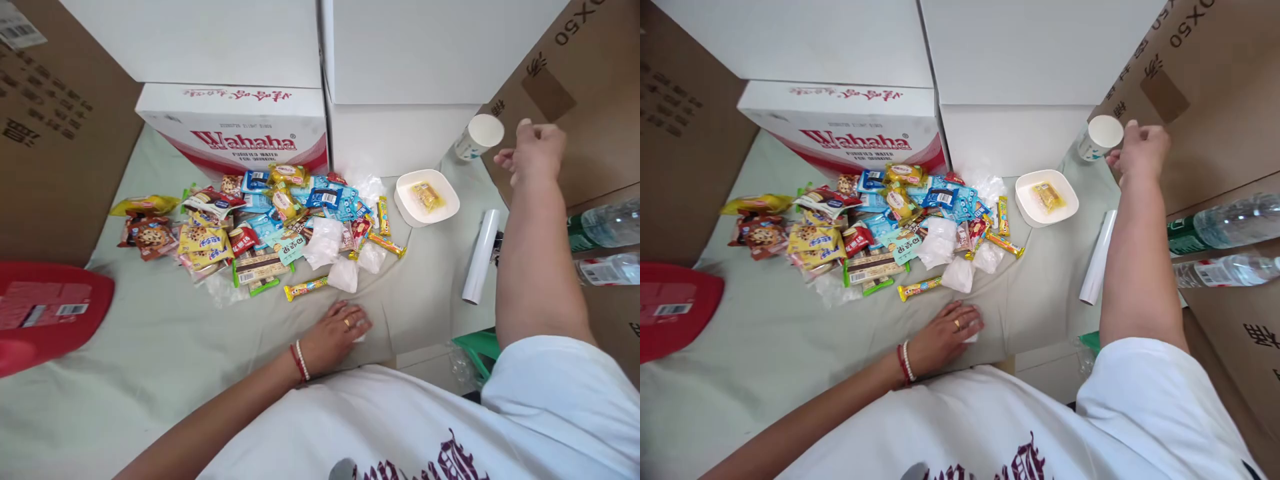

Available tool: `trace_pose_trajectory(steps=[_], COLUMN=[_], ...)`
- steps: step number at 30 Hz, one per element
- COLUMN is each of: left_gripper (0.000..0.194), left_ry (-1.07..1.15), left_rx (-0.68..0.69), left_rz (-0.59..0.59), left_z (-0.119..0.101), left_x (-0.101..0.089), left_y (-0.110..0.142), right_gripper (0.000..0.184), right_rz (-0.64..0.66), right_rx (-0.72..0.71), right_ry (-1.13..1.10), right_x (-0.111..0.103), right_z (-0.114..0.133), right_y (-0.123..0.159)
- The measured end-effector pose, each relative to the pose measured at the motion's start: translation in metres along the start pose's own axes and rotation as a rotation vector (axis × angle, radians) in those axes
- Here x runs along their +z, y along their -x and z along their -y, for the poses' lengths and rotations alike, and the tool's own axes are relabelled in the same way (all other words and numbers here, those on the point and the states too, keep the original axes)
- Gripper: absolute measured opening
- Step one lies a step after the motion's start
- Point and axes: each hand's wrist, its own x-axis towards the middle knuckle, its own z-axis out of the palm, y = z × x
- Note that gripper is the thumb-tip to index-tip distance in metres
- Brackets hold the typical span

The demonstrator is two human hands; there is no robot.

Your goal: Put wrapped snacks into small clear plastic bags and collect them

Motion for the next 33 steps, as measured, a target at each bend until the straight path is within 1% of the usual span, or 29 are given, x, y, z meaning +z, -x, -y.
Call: trace_pose_trajectory(steps=[1,2,3,4,5,6,7,8,9,10,12,13,14,15,17,18,19,20,22,24,26,29,33], left_gripper=[0.056,0.057,0.052,0.043,0.030,0.019,0.012,0.015,0.022,0.029,0.040,0.044,0.046,0.047,0.046,0.045,0.044,0.043,0.049,0.051,0.044,0.040,0.036], left_ry=[0.013,0.034,0.063,0.101,0.147,0.203,0.272,0.356,0.465,0.603,0.960,1.141,1.292,1.396,1.510,1.552,1.598,1.649,1.724,1.722,1.668,1.504,1.322], left_rx=[-0.045,-0.094,-0.143,-0.193,-0.250,-0.318,-0.399,-0.491,-0.587,-0.676,-0.792,-0.812,-0.812,-0.800,-0.767,-0.746,-0.721,-0.693,-0.632,-0.601,-0.617,-0.697,-0.745], left_rz=[-0.051,-0.108,-0.167,-0.227,-0.290,-0.356,-0.427,-0.498,-0.557,-0.604,-0.671,-0.697,-0.722,-0.748,-0.773,-0.777,-0.783,-0.793,-0.831,-0.868,-0.867,-0.859,-0.914], left_z=[0.004,0.007,0.009,0.010,0.011,0.010,0.009,0.007,0.004,0.002,-0.005,-0.008,-0.011,-0.014,-0.020,-0.023,-0.024,-0.025,-0.026,-0.025,-0.023,-0.021,-0.017], left_x=[-0.001,-0.002,-0.005,-0.008,-0.012,-0.016,-0.020,-0.024,-0.027,-0.030,-0.034,-0.035,-0.035,-0.036,-0.038,-0.040,-0.041,-0.043,-0.045,-0.045,-0.043,-0.038,-0.035], left_y=[0.007,0.014,0.021,0.027,0.032,0.036,0.039,0.040,0.041,0.040,0.036,0.034,0.032,0.032,0.034,0.037,0.041,0.046,0.058,0.068,0.075,0.079,0.083], right_gripper=[0.043,0.035,0.026,0.020,0.020,0.024,0.027,0.028,0.029,0.028,0.024,0.023,0.023,0.024,0.022,0.021,0.022,0.022,0.025,0.029,0.032,0.032,0.035], right_rz=[-0.027,-0.026,0.046,0.159,0.289,0.440,0.595,0.711,0.792,0.848,0.897,0.907,0.910,0.910,0.908,0.901,0.891,0.878,0.873,0.899,0.952,1.016,1.054], right_rx=[0.081,0.116,0.073,0.054,0.047,0.077,0.124,0.173,0.198,0.193,0.101,0.039,-0.032,-0.102,-0.201,-0.212,-0.191,-0.139,0.023,0.182,0.276,0.291,0.325], right_ry=[-0.079,-0.171,-0.272,-0.339,-0.381,-0.404,-0.420,-0.434,-0.455,-0.469,-0.479,-0.477,-0.467,-0.448,-0.394,-0.367,-0.350,-0.351,-0.408,-0.494,-0.548,-0.562,-0.605], right_x=[0.007,0.013,0.017,0.021,0.024,0.026,0.029,0.032,0.035,0.039,0.051,0.058,0.065,0.073,0.087,0.093,0.097,0.100,0.104,0.105,0.107,0.111,0.115], right_z=[0.013,0.025,0.036,0.045,0.051,0.056,0.060,0.063,0.067,0.072,0.086,0.095,0.103,0.111,0.123,0.127,0.130,0.132,0.135,0.139,0.145,0.154,0.159], right_y=[0.017,0.043,0.076,0.112,0.152,0.191,0.229,0.265,0.297,0.326,0.371,0.388,0.401,0.410,0.420,0.422,0.421,0.420,0.415,0.412,0.413,0.422,0.432])
